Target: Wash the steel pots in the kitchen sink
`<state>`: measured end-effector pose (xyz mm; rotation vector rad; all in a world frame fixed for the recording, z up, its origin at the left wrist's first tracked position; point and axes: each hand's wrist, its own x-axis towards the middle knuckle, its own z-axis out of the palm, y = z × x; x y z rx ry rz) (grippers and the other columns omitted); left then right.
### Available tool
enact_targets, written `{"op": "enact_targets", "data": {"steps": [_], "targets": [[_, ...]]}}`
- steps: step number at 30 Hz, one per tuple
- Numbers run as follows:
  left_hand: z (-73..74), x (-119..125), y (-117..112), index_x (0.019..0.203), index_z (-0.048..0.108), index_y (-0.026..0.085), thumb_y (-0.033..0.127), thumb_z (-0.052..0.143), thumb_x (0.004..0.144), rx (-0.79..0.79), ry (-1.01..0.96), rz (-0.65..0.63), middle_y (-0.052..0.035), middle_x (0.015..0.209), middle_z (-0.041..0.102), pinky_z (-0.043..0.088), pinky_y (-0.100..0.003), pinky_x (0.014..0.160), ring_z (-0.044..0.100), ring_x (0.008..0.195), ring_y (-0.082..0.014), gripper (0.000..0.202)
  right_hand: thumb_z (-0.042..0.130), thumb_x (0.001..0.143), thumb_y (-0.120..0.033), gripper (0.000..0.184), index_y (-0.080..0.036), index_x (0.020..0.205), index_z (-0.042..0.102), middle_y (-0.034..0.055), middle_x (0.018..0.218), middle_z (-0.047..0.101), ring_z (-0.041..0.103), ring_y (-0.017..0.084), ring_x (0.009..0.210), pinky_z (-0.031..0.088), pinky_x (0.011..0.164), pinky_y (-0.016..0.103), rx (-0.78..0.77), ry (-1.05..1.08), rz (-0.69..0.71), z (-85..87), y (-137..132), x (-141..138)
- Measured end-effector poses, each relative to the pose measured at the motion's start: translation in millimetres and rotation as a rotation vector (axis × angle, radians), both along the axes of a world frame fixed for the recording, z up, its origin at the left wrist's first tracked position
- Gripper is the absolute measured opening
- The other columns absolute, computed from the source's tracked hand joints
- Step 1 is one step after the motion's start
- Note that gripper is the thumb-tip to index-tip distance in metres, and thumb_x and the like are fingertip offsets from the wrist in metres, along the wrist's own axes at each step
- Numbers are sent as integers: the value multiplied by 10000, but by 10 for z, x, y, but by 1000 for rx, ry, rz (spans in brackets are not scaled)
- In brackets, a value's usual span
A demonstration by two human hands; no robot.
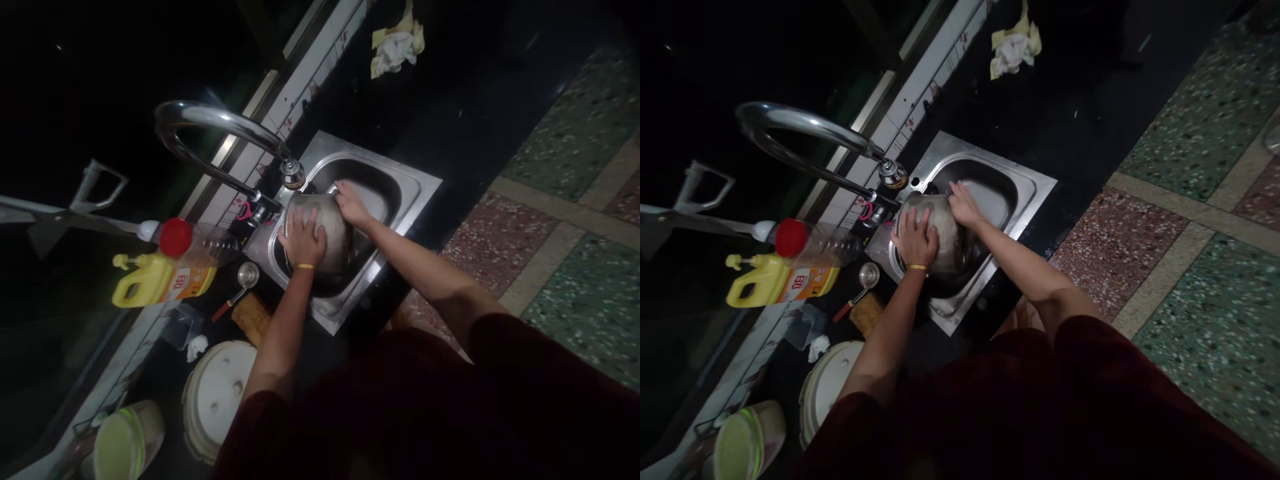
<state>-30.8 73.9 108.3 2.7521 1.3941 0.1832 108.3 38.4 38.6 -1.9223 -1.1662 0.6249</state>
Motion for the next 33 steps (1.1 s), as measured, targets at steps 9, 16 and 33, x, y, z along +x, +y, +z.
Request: {"op": "enact_targets", "data": {"steps": [9,16,33], "targets": [[-45,-10,12,1400,508,264,379,437,917,12,-20,0,-84,1536,381,171,-551,1150,274,1440,-285,502,249,976,-369,538,-204,1469,390,90,1597,239,130,331,1485,202,1135,671,23,20,-48,-14,-44,-68],[-29,-5,13,1399,508,282,386,434,919,-1,3,3,-73,1537,381,181,-545,1144,276,1439,-281,497,325,961,-367,542,-235,1486,356,60,1617,181,78,282,1499,201,1170,606,131,-36,-15,20,-354,-373],[-45,-16,23,1395,515,281,410,452,909,-17,-22,5,-75,1534,387,182,-551,1142,276,1439,-303,507,222,981,-408,591,-136,1494,330,140,1574,282,151,315,1484,166,1167,635,64,90,-23,-96,87,92]]}}
